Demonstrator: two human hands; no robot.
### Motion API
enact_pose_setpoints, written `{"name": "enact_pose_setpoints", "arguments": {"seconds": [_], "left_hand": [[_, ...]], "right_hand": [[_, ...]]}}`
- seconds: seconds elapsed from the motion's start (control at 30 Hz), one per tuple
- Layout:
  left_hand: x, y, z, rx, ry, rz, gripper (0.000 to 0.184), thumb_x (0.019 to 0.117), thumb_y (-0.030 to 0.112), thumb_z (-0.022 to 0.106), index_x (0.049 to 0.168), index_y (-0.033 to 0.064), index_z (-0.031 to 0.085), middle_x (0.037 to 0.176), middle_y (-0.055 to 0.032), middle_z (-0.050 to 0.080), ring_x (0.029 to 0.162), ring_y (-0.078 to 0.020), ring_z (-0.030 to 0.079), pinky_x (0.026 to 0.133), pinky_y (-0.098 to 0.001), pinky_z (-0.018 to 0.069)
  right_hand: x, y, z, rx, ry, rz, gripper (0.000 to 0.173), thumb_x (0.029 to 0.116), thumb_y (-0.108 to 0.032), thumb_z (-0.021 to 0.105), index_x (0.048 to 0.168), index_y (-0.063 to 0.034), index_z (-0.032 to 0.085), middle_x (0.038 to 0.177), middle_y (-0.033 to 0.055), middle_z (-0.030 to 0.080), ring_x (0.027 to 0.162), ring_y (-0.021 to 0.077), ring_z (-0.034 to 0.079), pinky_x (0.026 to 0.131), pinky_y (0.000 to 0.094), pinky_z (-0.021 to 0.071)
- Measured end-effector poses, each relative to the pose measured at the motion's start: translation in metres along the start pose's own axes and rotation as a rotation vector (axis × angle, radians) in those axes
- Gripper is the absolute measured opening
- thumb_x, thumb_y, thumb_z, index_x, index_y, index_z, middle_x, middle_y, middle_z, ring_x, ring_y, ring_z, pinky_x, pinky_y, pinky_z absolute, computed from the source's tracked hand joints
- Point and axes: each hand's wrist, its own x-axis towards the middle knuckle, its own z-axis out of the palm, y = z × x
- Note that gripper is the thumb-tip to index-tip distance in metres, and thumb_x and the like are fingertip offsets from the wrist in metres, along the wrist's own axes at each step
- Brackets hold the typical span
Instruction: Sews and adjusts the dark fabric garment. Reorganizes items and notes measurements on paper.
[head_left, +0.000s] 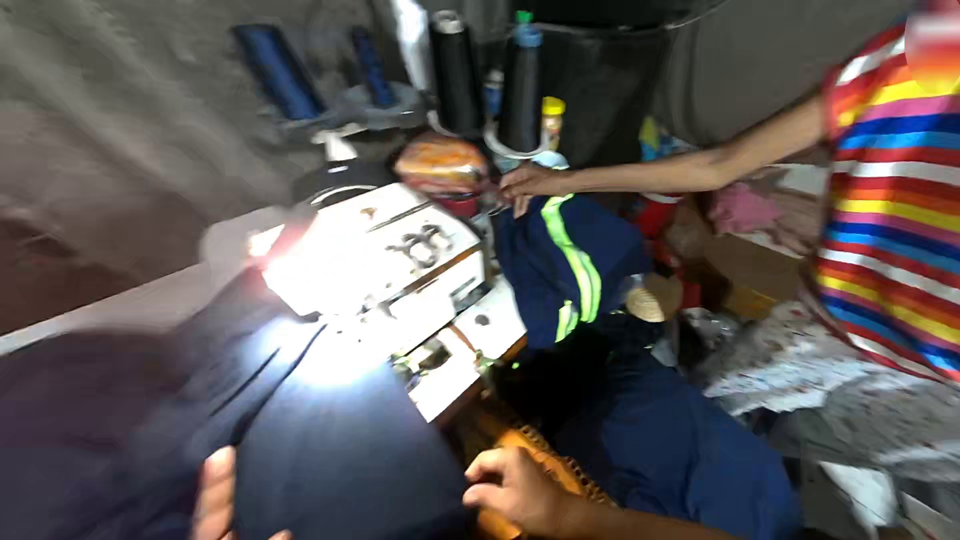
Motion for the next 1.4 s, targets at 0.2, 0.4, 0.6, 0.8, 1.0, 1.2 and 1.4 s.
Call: {"name": "enact_pose_setpoints", "arguments": {"seconds": [0.2,0.4,0.6,0.8,1.0,1.2,1.4], "left_hand": [[0.01,-0.002,-0.006,0.058,0.155,-0.069,0.102,0.0759,0.024,0.084,0.159,0.0055,0.029,0.163,-0.0006,0.036,0.141,-0.0113,0.047,0.112,-0.0331,0.047],[0.058,0.003,-0.025,0.141,0.221,-0.185,0.108,0.0703,0.015,0.081,0.162,0.0108,0.025,0.162,-0.0048,0.036,0.136,-0.0124,0.051,0.107,-0.0327,0.0506],[0.117,0.019,-0.044,0.257,0.166,-0.205,0.105,0.0703,0.005,0.074,0.163,0.0209,0.026,0.161,0.0022,0.037,0.132,-0.0071,0.052,0.102,-0.0295,0.0525],[0.166,0.024,-0.062,0.345,0.157,-0.216,0.1,0.0763,0.0,0.067,0.164,0.02,0.021,0.163,-0.003,0.034,0.137,-0.0101,0.047,0.106,-0.0336,0.0485],[0.195,0.024,-0.084,0.395,0.266,-0.207,0.095,0.084,-0.01,0.062,0.164,0.0193,0.02,0.165,-0.0058,0.03,0.141,-0.0157,0.044,0.108,-0.0374,0.0471],[0.068,0.03,-0.078,-0.113,0.459,0.168,0.056,0.0932,0.021,0.066,0.146,0.0181,0.048,0.136,0.0041,0.064,0.122,-0.0097,0.061,0.103,-0.0324,0.0533],[-0.109,0.006,0.063,0.085,-0.026,-0.559,0.077,0.0873,0.011,0.078,0.155,0.0061,0.04,0.141,-0.0069,0.056,0.089,-0.0092,0.07,0.079,-0.0307,0.0626]], "right_hand": [[0.006,0.012,0.012,0.045,0.048,-0.007,0.012,0.0914,-0.01,0.07,0.096,0.001,0.071,0.088,0.0057,0.07,0.081,0.0074,0.066,0.078,0.026,0.0566],[0.05,-0.004,0.017,0.173,0.173,-0.109,0.015,0.0887,-0.007,0.07,0.102,-0.0011,0.067,0.088,0.0012,0.07,0.076,0.0042,0.066,0.07,0.0211,0.0577],[0.105,-0.026,0.013,0.208,0.261,-0.314,0.014,0.0872,-0.003,0.07,0.1,0.0021,0.066,0.09,0.0012,0.069,0.076,0.0005,0.064,0.071,0.0168,0.0561],[0.155,-0.056,0.008,-0.055,0.369,-0.311,0.015,0.0921,-0.013,0.069,0.096,-0.0004,0.076,0.086,0.0071,0.073,0.076,0.0056,0.066,0.074,0.0215,0.0545],[0.16,-0.075,0.011,-0.48,0.411,-0.388,0.018,0.0947,-0.007,0.061,0.091,0.0039,0.074,0.085,0.0189,0.071,0.083,0.032,0.072,0.079,0.0447,0.0585],[0.138,-0.066,0.036,-0.51,0.353,-0.757,0.018,0.0942,-0.009,0.063,0.104,-0.01,0.078,0.086,0.0141,0.072,0.081,0.0276,0.072,0.075,0.0401,0.0601],[0.14,-0.028,-0.001,-0.731,0.344,-0.604,0.021,0.098,-0.016,0.058,0.092,-0.007,0.075,0.095,0.0143,0.073,0.093,0.0339,0.072,0.078,0.0511,0.0594]]}}
